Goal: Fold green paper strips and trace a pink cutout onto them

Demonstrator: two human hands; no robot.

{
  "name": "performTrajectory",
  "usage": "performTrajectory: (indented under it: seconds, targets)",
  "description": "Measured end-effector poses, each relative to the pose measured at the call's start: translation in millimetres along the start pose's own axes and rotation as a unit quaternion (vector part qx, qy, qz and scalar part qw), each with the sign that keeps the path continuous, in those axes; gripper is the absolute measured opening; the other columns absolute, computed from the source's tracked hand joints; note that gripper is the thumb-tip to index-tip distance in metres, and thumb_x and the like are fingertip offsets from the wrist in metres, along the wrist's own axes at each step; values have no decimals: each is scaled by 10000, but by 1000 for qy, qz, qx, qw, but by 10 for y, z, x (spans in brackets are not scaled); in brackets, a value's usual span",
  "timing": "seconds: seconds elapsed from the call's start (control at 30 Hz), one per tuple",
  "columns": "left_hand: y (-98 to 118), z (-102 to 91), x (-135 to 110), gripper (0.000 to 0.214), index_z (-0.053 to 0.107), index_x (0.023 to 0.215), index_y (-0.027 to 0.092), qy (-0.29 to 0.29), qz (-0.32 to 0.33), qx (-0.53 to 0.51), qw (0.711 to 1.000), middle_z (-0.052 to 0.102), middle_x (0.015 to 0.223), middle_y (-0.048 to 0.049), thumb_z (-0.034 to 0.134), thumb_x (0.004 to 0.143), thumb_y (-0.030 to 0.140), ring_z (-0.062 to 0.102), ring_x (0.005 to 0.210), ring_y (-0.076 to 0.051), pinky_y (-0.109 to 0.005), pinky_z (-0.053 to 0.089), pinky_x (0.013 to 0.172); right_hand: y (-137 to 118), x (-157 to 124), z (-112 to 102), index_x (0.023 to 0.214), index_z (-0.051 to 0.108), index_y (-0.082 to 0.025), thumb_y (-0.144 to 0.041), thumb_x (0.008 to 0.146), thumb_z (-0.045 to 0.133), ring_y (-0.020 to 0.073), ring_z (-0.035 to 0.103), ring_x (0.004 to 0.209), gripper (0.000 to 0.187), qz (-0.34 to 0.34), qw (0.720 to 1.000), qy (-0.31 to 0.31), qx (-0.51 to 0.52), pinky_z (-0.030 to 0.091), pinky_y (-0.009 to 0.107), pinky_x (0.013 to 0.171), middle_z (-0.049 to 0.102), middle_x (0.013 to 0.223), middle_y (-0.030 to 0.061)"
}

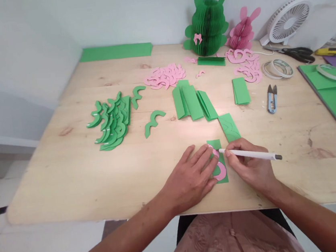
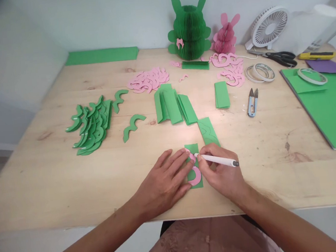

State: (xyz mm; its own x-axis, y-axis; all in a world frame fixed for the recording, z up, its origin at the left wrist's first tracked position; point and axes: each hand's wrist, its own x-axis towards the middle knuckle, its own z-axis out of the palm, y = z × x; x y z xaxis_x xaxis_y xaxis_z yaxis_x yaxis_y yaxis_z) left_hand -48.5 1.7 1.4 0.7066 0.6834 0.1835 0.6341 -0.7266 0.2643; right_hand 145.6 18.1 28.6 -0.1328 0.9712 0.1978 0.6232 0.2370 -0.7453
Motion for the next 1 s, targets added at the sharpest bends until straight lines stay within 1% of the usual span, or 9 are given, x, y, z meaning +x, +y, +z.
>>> performTrajectory:
  seconds: [0.13, 0.3, 0.63, 1.0]
  targets:
    - [-3, 1, -1, 446, 442, 1349, 126, 1, 1, -3, 1000, 476, 1413, -132, 446, 951, 327, 327, 1390, -268, -479, 246, 1147, -3, -24, -2, 738, 592, -205, -207, 826, 565, 87, 471, 459, 92, -7, 1000, 5, -11, 368, 206, 428, 581, 575, -43]
    - [-4, 6, -1, 448, 440, 1350, 117, 2, 3, 0, 1000, 480, 1409, -133, 435, 957, 332, 341, 1382, -270, -479, 250, 1143, 9, -49, 6, 742, 593, -205, -224, 834, 565, 93, 502, 481, 97, -7, 1000, 8, -9, 389, 209, 448, 590, 592, -39]
    - [-3, 13, -6, 456, 425, 1363, 124, 3, 2, -2, 1000, 472, 1417, -141, 430, 956, 331, 339, 1385, -269, -483, 263, 1136, -31, -69, -34, 736, 592, -212, -227, 837, 556, 84, 460, 424, 109, -35, 998, 19, -51, 372, 212, 421, 577, 553, -49]
    - [2, 5, 6, 433, 446, 1348, 127, 3, -1, -4, 1000, 487, 1405, -133, 414, 967, 330, 351, 1378, -264, -479, 271, 1132, -24, -100, -38, 749, 592, -212, -201, 835, 568, 90, 509, 462, 90, -52, 996, 26, -61, 401, 213, 452, 610, 593, -43]
